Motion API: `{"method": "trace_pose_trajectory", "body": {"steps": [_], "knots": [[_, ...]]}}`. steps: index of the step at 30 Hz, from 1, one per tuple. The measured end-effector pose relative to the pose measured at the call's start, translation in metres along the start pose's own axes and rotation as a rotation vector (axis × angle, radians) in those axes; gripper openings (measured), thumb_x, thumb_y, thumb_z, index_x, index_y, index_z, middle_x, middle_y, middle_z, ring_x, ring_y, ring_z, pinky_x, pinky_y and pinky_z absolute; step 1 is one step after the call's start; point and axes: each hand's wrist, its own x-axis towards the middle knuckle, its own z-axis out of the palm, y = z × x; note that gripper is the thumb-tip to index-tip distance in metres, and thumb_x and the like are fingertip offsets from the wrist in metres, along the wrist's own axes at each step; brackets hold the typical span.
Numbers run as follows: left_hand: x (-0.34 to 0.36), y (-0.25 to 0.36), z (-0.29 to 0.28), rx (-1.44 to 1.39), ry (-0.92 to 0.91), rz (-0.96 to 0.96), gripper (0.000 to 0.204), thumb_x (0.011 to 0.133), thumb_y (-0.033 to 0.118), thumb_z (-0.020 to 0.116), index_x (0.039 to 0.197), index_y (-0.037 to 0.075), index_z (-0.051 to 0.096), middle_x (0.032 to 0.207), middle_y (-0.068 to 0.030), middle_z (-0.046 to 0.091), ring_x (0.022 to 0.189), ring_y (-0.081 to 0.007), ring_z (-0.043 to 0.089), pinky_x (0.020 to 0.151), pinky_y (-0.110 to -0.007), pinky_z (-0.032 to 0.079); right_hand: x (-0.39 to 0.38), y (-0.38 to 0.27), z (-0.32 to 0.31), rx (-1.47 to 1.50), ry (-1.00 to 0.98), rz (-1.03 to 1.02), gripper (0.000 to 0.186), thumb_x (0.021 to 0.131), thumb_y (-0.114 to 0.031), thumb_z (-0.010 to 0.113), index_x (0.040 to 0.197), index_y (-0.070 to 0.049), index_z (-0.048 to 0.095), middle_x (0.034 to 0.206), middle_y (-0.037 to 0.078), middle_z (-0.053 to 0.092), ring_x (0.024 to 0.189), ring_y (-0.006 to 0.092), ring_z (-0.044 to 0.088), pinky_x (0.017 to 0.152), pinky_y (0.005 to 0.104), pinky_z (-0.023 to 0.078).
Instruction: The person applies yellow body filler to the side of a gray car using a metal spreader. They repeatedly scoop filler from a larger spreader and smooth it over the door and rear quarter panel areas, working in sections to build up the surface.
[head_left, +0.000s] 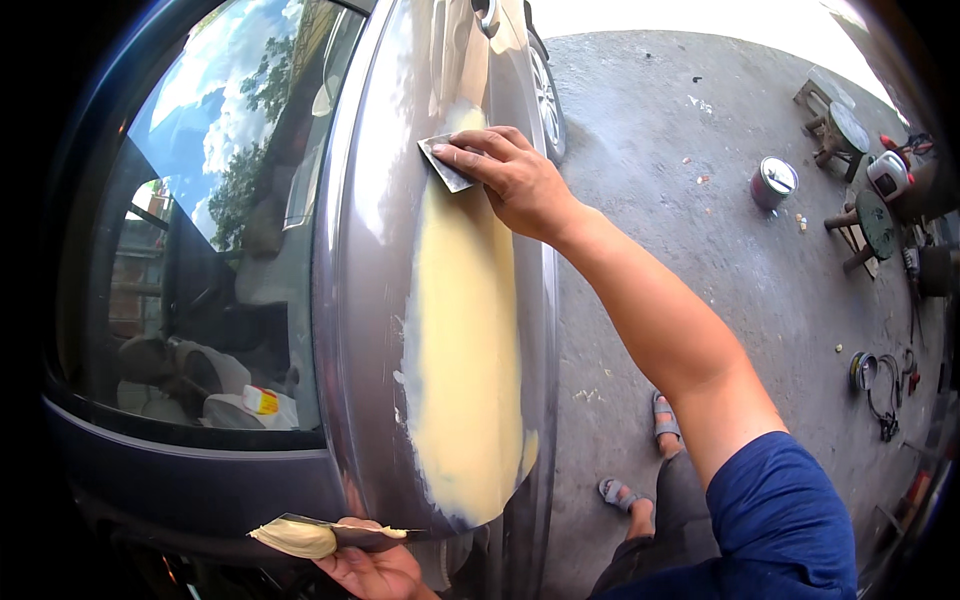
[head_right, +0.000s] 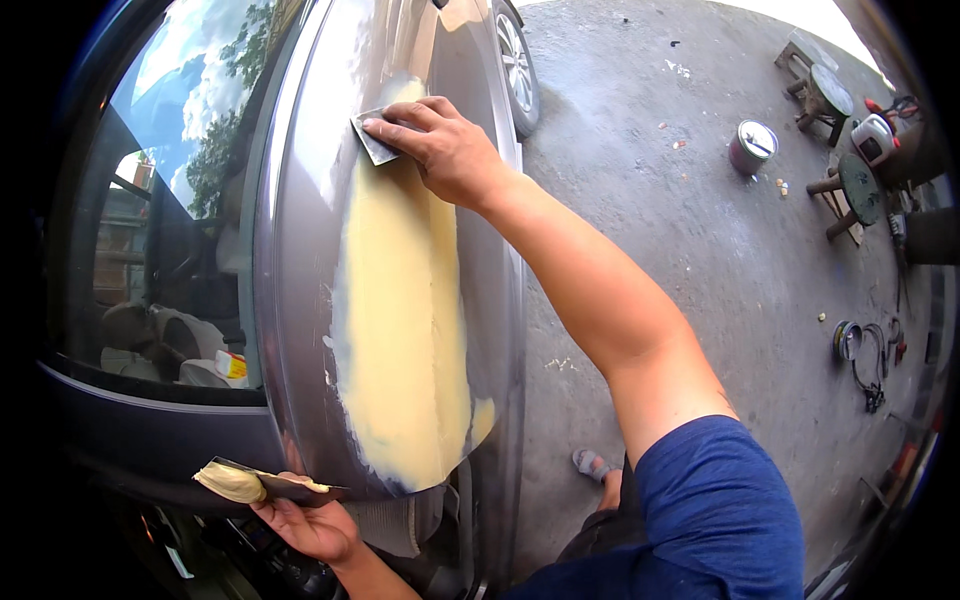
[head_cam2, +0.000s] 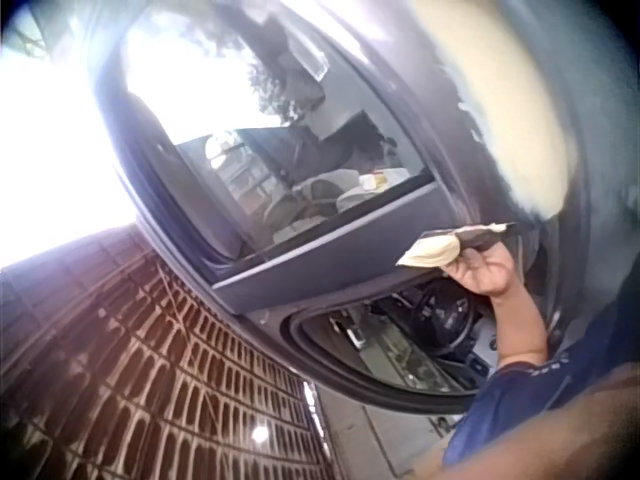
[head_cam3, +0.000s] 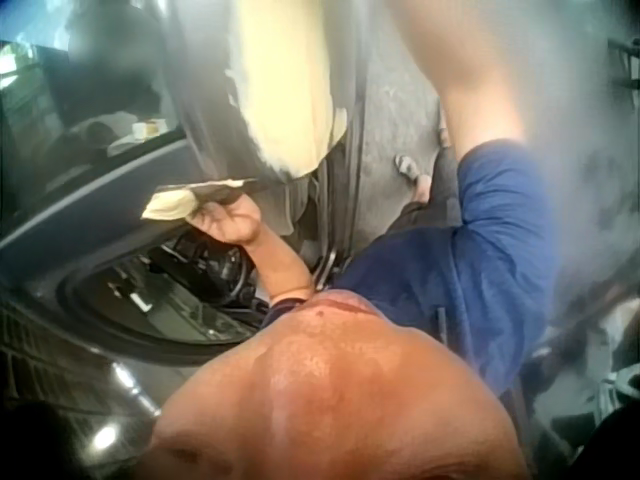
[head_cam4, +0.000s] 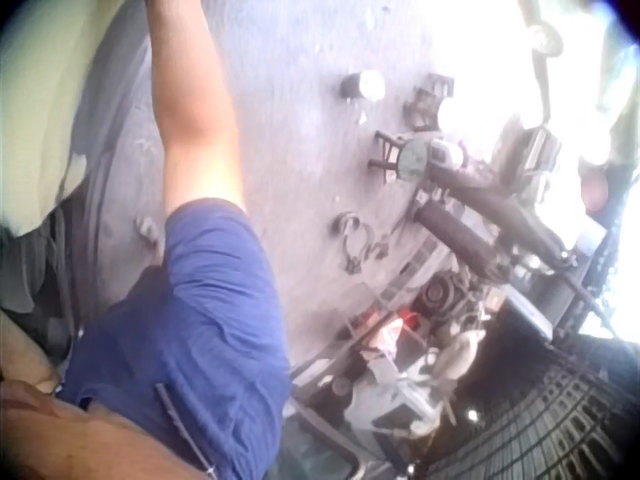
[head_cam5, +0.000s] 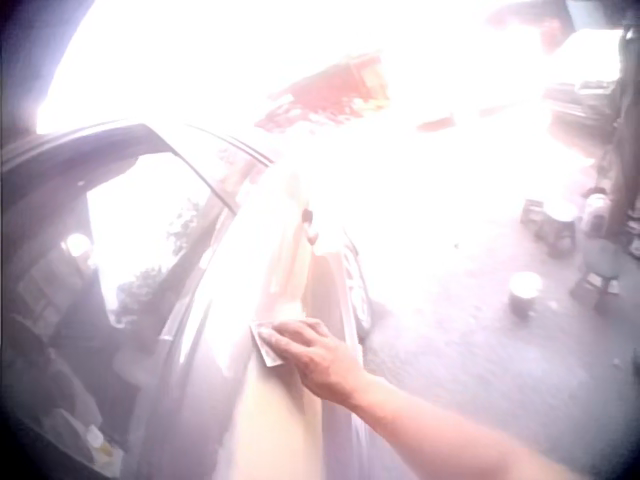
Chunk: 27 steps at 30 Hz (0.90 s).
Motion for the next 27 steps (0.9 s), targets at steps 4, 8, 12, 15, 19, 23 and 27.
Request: {"method": "trace_pose_trajectory", "body": {"steps": [4,8,12,15,19,23,27], "knots": [[0.002,0.000,-0.006,-0.015,-0.032,-0.005,0.043,0.097,0.010,0.049,0.138,0.007,0.037,0.118,-0.0118,0.056,0.101,-0.0213,0.057,0.091,-0.032,0.048,-0.024,-0.033,-0.007,-0.023,-0.030,-0.030,0.061,0.078,0.002,0.060,0.131,-0.027,0.055,0.125,0.001,0.057,0.115,0.0274,0.050,0.098,0.0366,0.047],[0.005,-0.008,-0.012,-0.087,-0.014,0.015,0.040,0.098,0.008,0.048,0.137,0.006,0.039,0.127,-0.0104,0.054,0.108,-0.0220,0.057,0.096,-0.034,0.047,-0.053,-0.066,-0.008,-0.015,-0.024,-0.028,0.059,0.076,0.001,0.061,0.129,-0.025,0.057,0.122,0.002,0.057,0.112,0.0261,0.052,0.096,0.0352,0.047],[0.006,-0.010,-0.009,-0.072,-0.116,0.017,0.039,0.098,0.008,0.048,0.136,0.005,0.040,0.128,-0.0113,0.054,0.108,-0.0223,0.057,0.098,-0.035,0.047,-0.079,-0.091,-0.009,0.025,-0.004,-0.065,0.057,0.076,-0.002,0.061,0.128,-0.024,0.057,0.120,0.003,0.056,0.107,0.0273,0.053,0.094,0.0366,0.048],[0.006,-0.015,-0.015,-0.095,-0.120,0.015,0.038,0.099,0.009,0.046,0.135,0.003,0.040,0.131,-0.0120,0.052,0.114,-0.0233,0.054,0.105,-0.042,0.040,-0.099,-0.114,-0.009,0.034,-0.004,-0.047,0.058,0.072,-0.001,0.064,0.125,-0.023,0.061,0.119,0.002,0.057,0.109,0.0262,0.052,0.092,0.0359,0.050],[0.002,-0.013,-0.019,-0.148,-0.157,0.007,0.037,0.099,0.010,0.046,0.134,0.002,0.041,0.134,-0.0124,0.050,0.119,-0.0243,0.051,0.111,-0.046,0.033,-0.120,-0.141,-0.011,0.009,-0.011,-0.041,0.053,0.075,-0.003,0.062,0.124,-0.023,0.061,0.120,0.003,0.056,0.107,0.0270,0.053,0.091,0.0369,0.050],[-0.012,-0.007,-0.032,-0.143,-0.107,-0.017,0.039,0.099,0.010,0.046,0.136,0.001,0.040,0.135,-0.0126,0.049,0.121,-0.0253,0.050,0.112,-0.044,0.033,-0.138,-0.164,-0.014,0.015,-0.039,-0.018,0.051,0.076,-0.006,0.062,0.124,-0.022,0.062,0.120,0.004,0.056,0.106,0.0278,0.053,0.090,0.0379,0.051],[-0.026,-0.005,-0.046,-0.061,0.030,-0.012,0.049,0.094,0.009,0.048,0.140,-0.003,0.033,0.135,-0.0148,0.048,0.119,-0.0253,0.052,0.107,-0.039,0.038,-0.157,-0.187,-0.015,0.027,-0.030,-0.013,0.048,0.077,-0.007,0.061,0.123,-0.022,0.062,0.120,0.004,0.057,0.105,0.0281,0.053,0.089,0.0387,0.051]]}}
